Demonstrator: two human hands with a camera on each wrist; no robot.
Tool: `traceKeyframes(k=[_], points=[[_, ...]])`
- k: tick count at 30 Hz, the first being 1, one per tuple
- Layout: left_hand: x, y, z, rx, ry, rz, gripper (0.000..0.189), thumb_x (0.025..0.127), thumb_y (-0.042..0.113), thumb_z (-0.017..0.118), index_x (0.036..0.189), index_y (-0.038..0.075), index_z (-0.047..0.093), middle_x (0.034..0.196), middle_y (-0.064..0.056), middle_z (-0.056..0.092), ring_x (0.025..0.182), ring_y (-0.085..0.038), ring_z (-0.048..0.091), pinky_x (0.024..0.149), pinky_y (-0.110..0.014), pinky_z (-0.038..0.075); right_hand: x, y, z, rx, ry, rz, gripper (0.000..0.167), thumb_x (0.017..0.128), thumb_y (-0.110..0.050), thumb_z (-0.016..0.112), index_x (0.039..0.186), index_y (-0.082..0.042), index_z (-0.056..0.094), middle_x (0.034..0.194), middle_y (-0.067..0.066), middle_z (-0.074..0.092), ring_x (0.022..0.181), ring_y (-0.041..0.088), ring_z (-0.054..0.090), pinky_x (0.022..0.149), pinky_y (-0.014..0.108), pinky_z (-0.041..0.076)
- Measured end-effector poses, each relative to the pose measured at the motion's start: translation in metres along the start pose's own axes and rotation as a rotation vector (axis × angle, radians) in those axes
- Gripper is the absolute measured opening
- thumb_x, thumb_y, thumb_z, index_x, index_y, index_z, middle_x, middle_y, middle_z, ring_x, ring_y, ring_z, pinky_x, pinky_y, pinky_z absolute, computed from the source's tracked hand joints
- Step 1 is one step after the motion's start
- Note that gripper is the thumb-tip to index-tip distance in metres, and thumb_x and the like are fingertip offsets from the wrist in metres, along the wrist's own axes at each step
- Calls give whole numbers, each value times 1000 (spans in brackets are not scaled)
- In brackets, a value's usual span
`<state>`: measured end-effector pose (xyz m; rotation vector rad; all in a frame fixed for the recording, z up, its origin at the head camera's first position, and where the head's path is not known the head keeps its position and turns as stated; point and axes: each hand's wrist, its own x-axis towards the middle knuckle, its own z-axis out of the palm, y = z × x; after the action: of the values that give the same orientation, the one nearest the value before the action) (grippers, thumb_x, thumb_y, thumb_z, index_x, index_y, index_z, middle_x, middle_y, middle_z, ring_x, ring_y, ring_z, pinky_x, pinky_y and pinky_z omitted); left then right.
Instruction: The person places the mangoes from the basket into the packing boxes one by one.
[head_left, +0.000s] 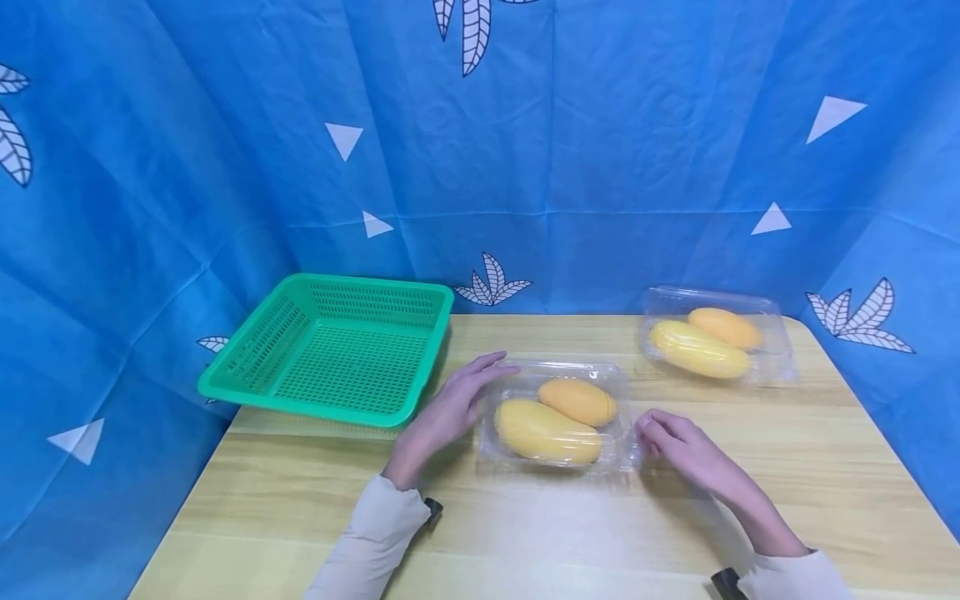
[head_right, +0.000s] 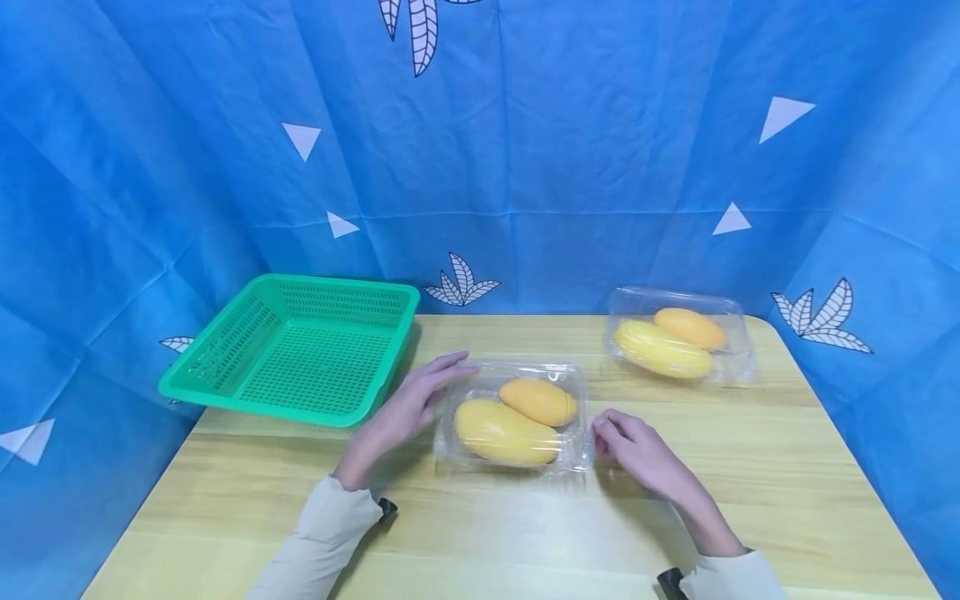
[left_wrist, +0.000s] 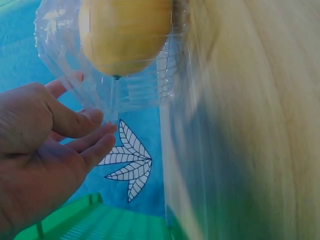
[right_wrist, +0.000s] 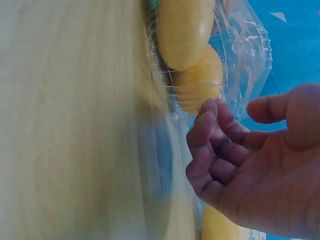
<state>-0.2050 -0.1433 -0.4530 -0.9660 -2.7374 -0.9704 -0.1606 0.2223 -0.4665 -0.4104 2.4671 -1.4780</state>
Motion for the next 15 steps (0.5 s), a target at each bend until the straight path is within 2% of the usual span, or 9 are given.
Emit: traceKeyframes(k=[4,8,11,15], points=[[-1,0,-1,-7,-14,-12,86,77,-32,53,148,15,55,162,-8,38,145,-32,41,117,-45,35,-4,0,0,78,-48,31,32,111,-21,43,98,1,62,82,10,61,72,23,59,63,33,55],[-2,3,-3,-27,-12,-34,85,77,-32,51,148,16,55,161,-9,38,146,-31,40,118,-45,34,-9,0,-1,145,-96,19,30,110,-19,46,105,7,60,86,13,63,73,25,61,65,34,58],[-3,12,-7,-45,10,-54,79,80,-29,51,146,15,57,160,-9,41,146,-31,40,118,-46,33,-13,0,-2,165,-107,37,30,109,-21,49,108,7,60,87,14,64,74,24,62,67,34,58],[-4,32,-12,-77,51,-61,61,89,-22,55,141,10,61,153,-10,49,143,-29,44,118,-45,35,-16,-1,-3,213,-137,63,32,109,-23,51,110,8,60,91,18,65,75,23,63,68,35,59]])
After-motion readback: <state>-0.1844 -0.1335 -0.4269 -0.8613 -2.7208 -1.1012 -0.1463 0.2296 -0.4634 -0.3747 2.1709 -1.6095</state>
